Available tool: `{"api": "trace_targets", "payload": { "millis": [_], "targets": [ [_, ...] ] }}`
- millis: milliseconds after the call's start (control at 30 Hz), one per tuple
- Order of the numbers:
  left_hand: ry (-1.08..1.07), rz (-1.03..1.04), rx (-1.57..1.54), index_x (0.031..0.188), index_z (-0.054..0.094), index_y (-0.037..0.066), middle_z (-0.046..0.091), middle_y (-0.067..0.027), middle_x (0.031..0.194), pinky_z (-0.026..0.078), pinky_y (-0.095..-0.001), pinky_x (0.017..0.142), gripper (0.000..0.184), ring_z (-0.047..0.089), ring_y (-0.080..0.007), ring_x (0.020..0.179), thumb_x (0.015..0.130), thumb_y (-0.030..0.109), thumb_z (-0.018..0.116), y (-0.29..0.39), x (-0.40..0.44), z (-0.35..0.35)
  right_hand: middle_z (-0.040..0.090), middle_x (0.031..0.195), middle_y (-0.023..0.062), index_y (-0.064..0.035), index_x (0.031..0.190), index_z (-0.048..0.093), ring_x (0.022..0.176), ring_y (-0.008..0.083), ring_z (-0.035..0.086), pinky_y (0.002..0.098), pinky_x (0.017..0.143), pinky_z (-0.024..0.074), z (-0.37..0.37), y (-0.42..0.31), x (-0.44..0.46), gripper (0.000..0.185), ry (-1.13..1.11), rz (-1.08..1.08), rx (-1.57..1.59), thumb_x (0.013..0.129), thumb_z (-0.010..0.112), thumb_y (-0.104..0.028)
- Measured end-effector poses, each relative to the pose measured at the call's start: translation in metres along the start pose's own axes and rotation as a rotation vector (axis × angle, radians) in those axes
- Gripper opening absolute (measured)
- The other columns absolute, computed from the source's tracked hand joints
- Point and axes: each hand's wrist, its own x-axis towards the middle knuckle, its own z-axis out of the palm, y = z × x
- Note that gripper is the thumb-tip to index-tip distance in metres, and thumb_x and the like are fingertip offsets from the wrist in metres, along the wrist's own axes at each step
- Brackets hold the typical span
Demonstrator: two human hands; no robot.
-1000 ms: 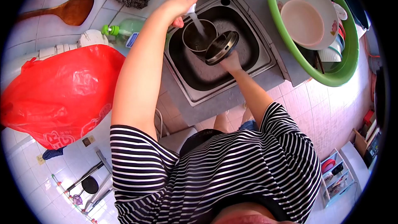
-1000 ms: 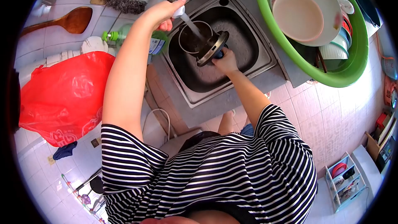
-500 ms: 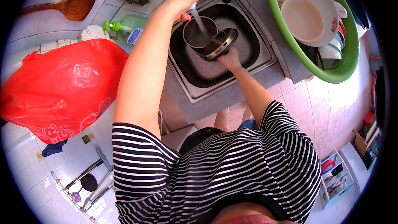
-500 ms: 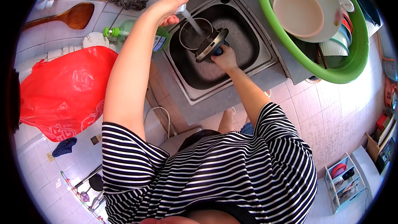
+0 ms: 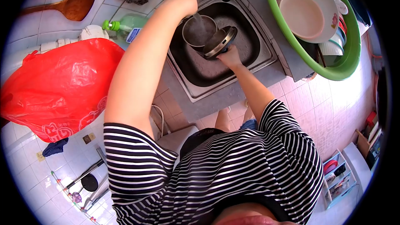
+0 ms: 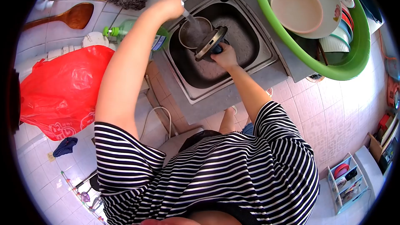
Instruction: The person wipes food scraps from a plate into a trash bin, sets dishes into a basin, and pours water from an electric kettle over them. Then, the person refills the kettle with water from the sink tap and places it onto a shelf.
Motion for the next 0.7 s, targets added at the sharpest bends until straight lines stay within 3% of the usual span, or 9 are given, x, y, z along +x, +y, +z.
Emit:
{"api": "trace_targets", "payload": {
  "millis": [67, 133, 233, 300, 400, 467, 533, 600, 700],
  "targets": [
    [0.063, 0.095, 0.137, 0.104, 0.048, 0.001, 0.056, -0.0179, 0.077, 0.049, -0.0426, 0.068, 0.031, 0.060, -0.0343, 0.081, 0.078, 0.014, 0.055, 0.004, -0.008, -0.009, 0.062, 0.071, 0.0121, -0.0032, 0.089, 0.063, 0.066, 0.0213, 0.061, 0.0312, 0.064, 0.0467, -0.001, 0.000, 0.000, 0.031, 0.005, -0.007, -0.003, 0.059, 0.065, -0.009],
    [0.021, 0.161, 0.201, 0.110, 0.048, 0.007, 0.053, -0.0199, 0.100, 0.045, -0.0432, 0.079, 0.032, 0.055, -0.0356, 0.096, 0.078, 0.008, 0.052, 0.008, -0.021, -0.017, 0.062, 0.071, 0.0124, -0.0035, 0.090, 0.063, 0.067, 0.0215, 0.062, 0.0313, 0.065, 0.0468, -0.002, 0.004, 0.001, 0.031, 0.012, -0.014, -0.005, 0.059, 0.065, -0.009],
    [0.121, 0.204, 0.269, 0.114, 0.048, 0.014, 0.048, -0.0166, 0.109, 0.043, -0.0424, 0.080, 0.037, 0.052, -0.0320, 0.100, 0.078, 0.008, 0.053, 0.007, -0.032, -0.012, 0.063, 0.075, 0.0147, -0.0045, 0.091, 0.063, 0.072, 0.0252, 0.062, 0.0329, 0.068, 0.0471, 0.000, 0.017, 0.002, 0.035, -0.045, 0.060, 0.018, 0.057, 0.066, -0.011],
    [0.540, 0.303, 0.488, 0.123, 0.044, 0.019, 0.046, -0.0121, 0.111, 0.036, -0.0419, 0.085, 0.054, 0.043, -0.0291, 0.105, 0.072, 0.016, 0.063, 0.018, -0.052, -0.001, 0.063, 0.079, 0.0177, -0.0030, 0.093, 0.063, 0.077, 0.0304, 0.062, 0.0346, 0.072, 0.0475, -0.003, 0.020, 0.002, 0.040, -0.004, 0.018, -0.059, 0.054, 0.065, -0.014],
    [0.678, 0.353, -0.138, 0.109, 0.051, 0.005, 0.048, -0.0147, 0.102, 0.037, -0.0408, 0.081, 0.050, 0.046, -0.0322, 0.093, 0.069, 0.027, 0.069, 0.064, -0.111, 0.000, 0.062, 0.083, 0.0206, 0.0009, 0.093, 0.062, 0.080, 0.0334, 0.061, 0.0357, 0.076, 0.0475, -0.016, -0.012, -0.012, 0.045, 0.086, -0.080, -0.056, 0.052, 0.064, -0.015],
    [0.684, 0.469, -0.241, 0.104, 0.052, 0.005, 0.046, -0.0134, 0.096, 0.038, -0.0408, 0.077, 0.055, 0.045, -0.0313, 0.087, 0.063, 0.033, 0.074, 0.091, -0.144, 0.000, 0.062, 0.081, 0.0209, 0.0008, 0.091, 0.062, 0.079, 0.0329, 0.061, 0.0358, 0.075, 0.0477, -0.024, -0.022, -0.025, 0.043, 0.128, -0.148, -0.091, 0.052, 0.064, -0.015],
    [0.591, 0.429, -0.179, 0.106, 0.053, 0.009, 0.045, -0.0131, 0.098, 0.039, -0.0405, 0.077, 0.053, 0.045, -0.0303, 0.087, 0.060, 0.022, 0.075, 0.109, -0.168, 0.008, 0.061, 0.076, 0.0197, -0.0017, 0.085, 0.063, 0.075, 0.0323, 0.061, 0.0366, 0.070, 0.0477, -0.033, -0.041, -0.034, 0.036, 0.049, -0.127, -0.075, 0.051, 0.064, -0.013],
    [0.617, 0.381, -0.269, 0.093, 0.059, 0.005, 0.049, -0.0097, 0.089, 0.041, -0.0359, 0.069, 0.031, 0.049, -0.0263, 0.079, 0.064, 0.002, 0.068, 0.110, -0.173, 0.024, 0.059, 0.071, 0.0180, -0.0036, 0.079, 0.062, 0.069, 0.0321, 0.060, 0.0374, 0.064, 0.0467, -0.045, -0.073, -0.049, 0.029, -0.026, -0.137, -0.076, 0.051, 0.063, -0.013],
    [0.792, 0.285, -0.268, 0.084, 0.059, 0.003, 0.052, -0.0101, 0.083, 0.042, -0.0351, 0.067, 0.018, 0.051, -0.0268, 0.076, 0.068, -0.004, 0.064, 0.116, -0.191, -0.006, 0.058, 0.067, 0.0160, -0.0044, 0.074, 0.059, 0.066, 0.0311, 0.058, 0.0366, 0.060, 0.0448, -0.065, -0.105, -0.067, 0.024, -0.077, -0.280, -0.102, 0.052, 0.062, -0.014]
  ]
}}
